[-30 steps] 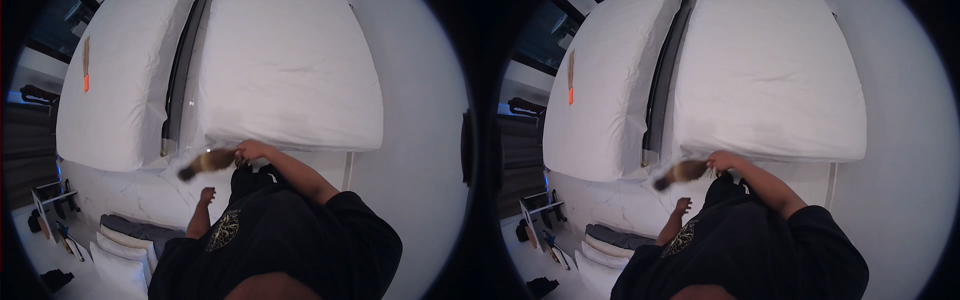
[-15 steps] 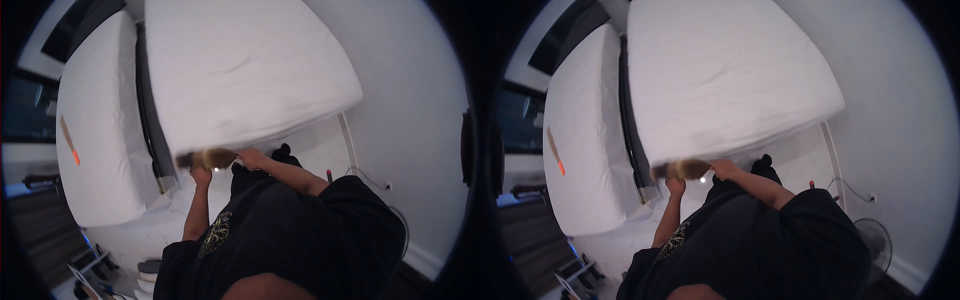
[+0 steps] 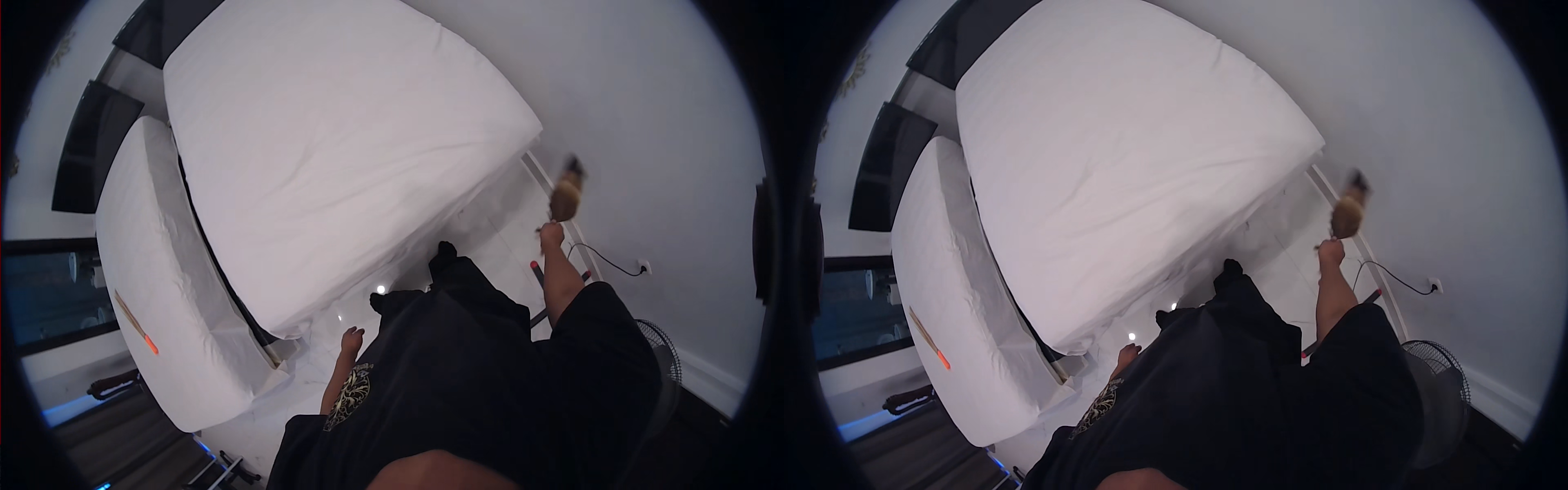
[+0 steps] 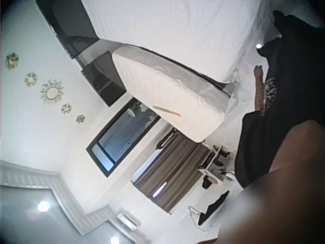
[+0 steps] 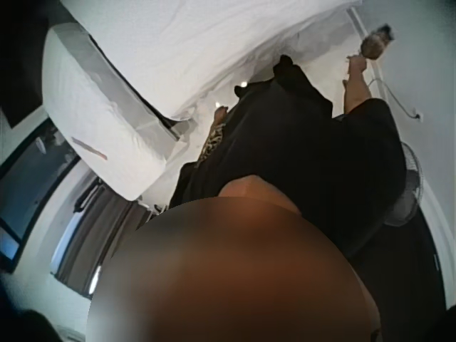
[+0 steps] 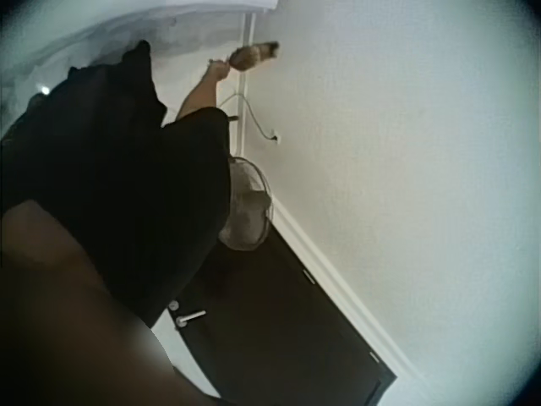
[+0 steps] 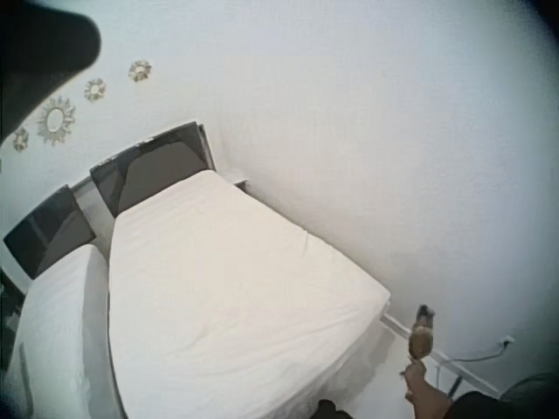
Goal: Dusting the beds and surfaces in a hotel room using a feather duster.
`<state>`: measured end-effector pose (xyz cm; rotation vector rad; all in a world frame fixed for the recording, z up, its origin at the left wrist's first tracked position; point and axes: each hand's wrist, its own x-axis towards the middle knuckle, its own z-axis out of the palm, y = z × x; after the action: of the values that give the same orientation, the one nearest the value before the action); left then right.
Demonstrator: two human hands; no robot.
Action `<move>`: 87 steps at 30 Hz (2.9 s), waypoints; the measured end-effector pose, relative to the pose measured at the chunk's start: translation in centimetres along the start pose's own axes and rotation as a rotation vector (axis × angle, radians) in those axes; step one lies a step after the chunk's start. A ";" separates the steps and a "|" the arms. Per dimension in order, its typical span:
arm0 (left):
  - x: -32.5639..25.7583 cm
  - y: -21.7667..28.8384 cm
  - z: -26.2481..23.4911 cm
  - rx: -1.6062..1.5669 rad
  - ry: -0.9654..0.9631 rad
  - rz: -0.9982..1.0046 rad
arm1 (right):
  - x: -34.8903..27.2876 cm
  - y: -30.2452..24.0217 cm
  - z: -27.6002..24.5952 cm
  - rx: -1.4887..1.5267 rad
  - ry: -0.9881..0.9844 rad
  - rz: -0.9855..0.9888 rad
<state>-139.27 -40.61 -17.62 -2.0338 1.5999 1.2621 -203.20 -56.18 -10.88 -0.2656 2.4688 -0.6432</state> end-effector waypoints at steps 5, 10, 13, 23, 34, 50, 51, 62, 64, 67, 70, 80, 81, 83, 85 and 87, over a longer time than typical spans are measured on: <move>0.2 11.5 -2.5 -0.472 0.115 -0.070 | -1.1 -3.2 1.2 0.042 0.295 -0.185; 1.4 19.9 -6.1 -0.648 0.120 0.048 | -9.6 -6.0 6.5 -0.022 -0.232 -1.117; 2.1 21.5 -7.6 -0.560 0.084 0.120 | -12.1 -6.9 8.3 -0.290 -0.463 -1.305; 3.5 17.9 -8.8 -0.235 0.316 0.013 | 2.1 -7.2 0.5 0.061 0.120 -0.167; 8.3 18.1 -13.2 -0.241 -0.122 -0.160 | -9.3 -5.9 2.6 -0.458 -0.150 -0.696; 4.8 22.6 -17.3 -0.847 -0.147 -0.361 | -10.6 -14.0 10.8 -0.219 -0.459 -1.127; 4.7 22.9 -16.8 -0.909 -0.083 -0.358 | -10.6 -15.4 11.8 -0.351 -0.463 -1.365; 3.6 27.3 -14.7 -1.103 0.478 -0.725 | 10.5 -35.6 13.4 -0.372 -0.128 -0.573; 3.3 27.5 -14.5 -1.147 0.452 -0.811 | 13.6 -39.6 13.2 -0.152 -0.159 -0.418; 3.3 28.3 -14.4 -1.136 0.431 -0.890 | 15.1 -44.3 14.2 0.141 -0.260 -0.372; 3.9 30.7 -14.2 -1.116 0.340 -0.821 | 15.6 -47.5 16.1 -0.037 -0.151 -0.787; 5.7 37.3 -16.4 -1.158 0.108 -0.720 | 22.3 -52.6 14.1 -0.315 -0.156 -0.567; 5.6 37.1 -16.2 -1.147 0.108 -0.717 | 22.1 -52.2 14.1 -0.346 -0.213 -0.574; 5.3 36.6 -15.6 -1.125 0.079 -0.749 | 21.5 -50.7 14.3 0.097 -0.186 -0.950; 5.3 36.1 -14.9 -1.105 0.036 -0.760 | 21.5 -48.1 13.9 -0.089 -0.269 -0.869; 5.4 35.8 -14.5 -0.875 -0.034 -0.606 | 22.6 -45.2 12.4 -0.477 -0.341 -0.788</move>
<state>-164.09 -66.64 -2.58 -2.6206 0.2881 1.8692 -212.53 -107.33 -7.98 -1.4448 2.0954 -0.2453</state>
